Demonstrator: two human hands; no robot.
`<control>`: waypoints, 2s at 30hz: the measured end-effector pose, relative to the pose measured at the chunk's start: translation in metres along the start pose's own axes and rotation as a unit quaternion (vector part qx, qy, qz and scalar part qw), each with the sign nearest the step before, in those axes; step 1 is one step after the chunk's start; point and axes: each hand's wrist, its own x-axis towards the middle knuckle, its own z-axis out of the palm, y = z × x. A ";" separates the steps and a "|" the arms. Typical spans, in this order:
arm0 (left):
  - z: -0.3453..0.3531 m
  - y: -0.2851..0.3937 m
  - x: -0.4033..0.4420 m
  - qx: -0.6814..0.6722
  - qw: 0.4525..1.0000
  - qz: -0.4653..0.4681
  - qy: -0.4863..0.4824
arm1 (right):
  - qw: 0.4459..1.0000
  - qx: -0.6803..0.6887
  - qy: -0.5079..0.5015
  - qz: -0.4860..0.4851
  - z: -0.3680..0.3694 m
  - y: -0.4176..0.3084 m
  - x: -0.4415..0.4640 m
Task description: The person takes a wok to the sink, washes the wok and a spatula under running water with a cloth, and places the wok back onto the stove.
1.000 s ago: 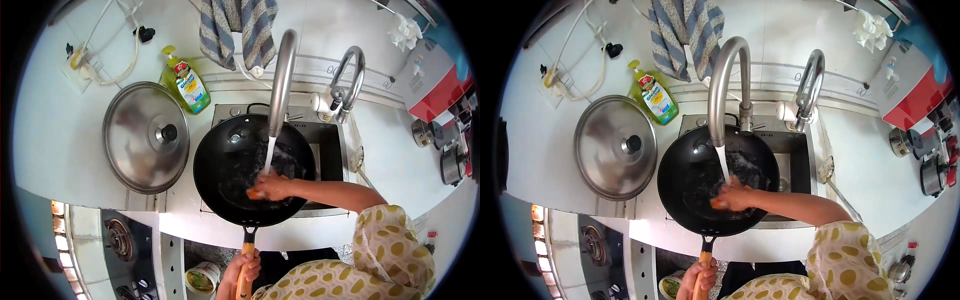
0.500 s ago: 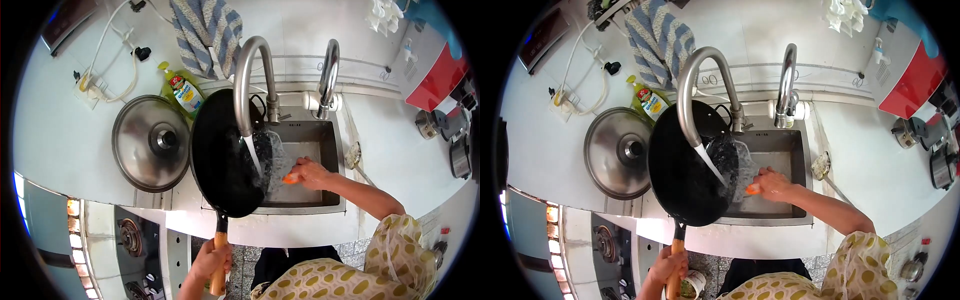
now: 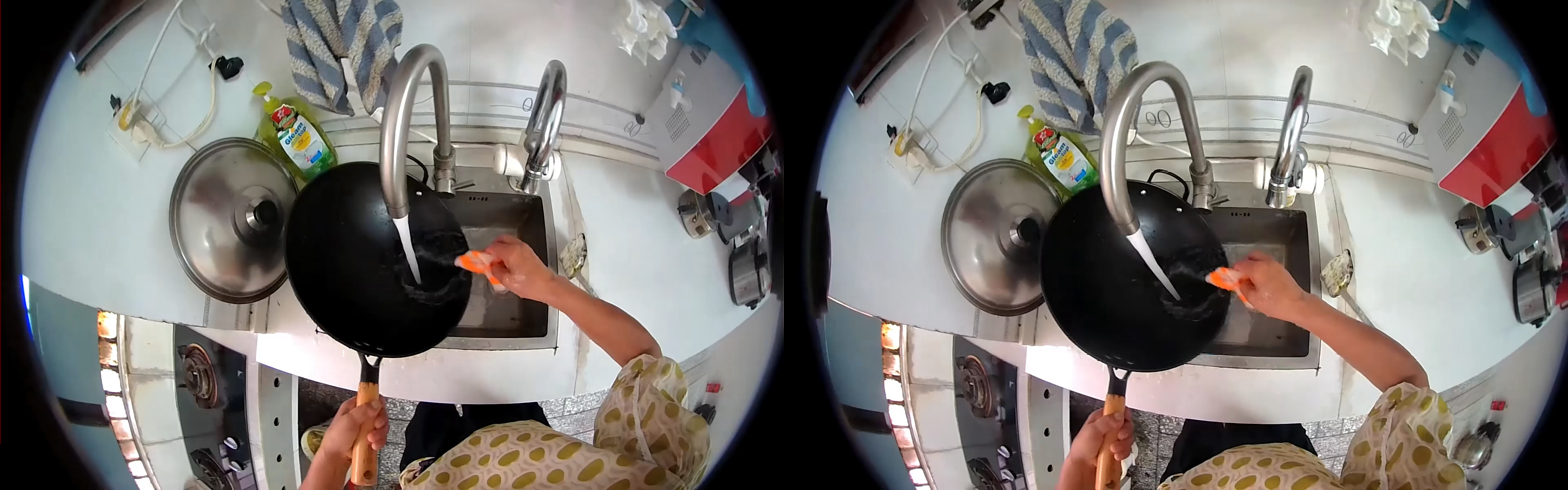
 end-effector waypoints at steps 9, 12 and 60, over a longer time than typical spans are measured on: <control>-0.042 -0.038 0.038 -0.223 0.955 -0.060 -0.189 | 0.979 -0.050 -0.145 -0.135 0.164 0.009 0.023; -0.044 -0.035 0.034 -0.221 0.955 -0.067 -0.184 | 0.963 -0.146 -0.120 -0.193 0.173 0.002 0.077; 0.108 -0.006 0.005 0.168 0.974 -0.074 -0.136 | 0.747 0.512 0.099 0.413 -0.009 -0.054 -0.196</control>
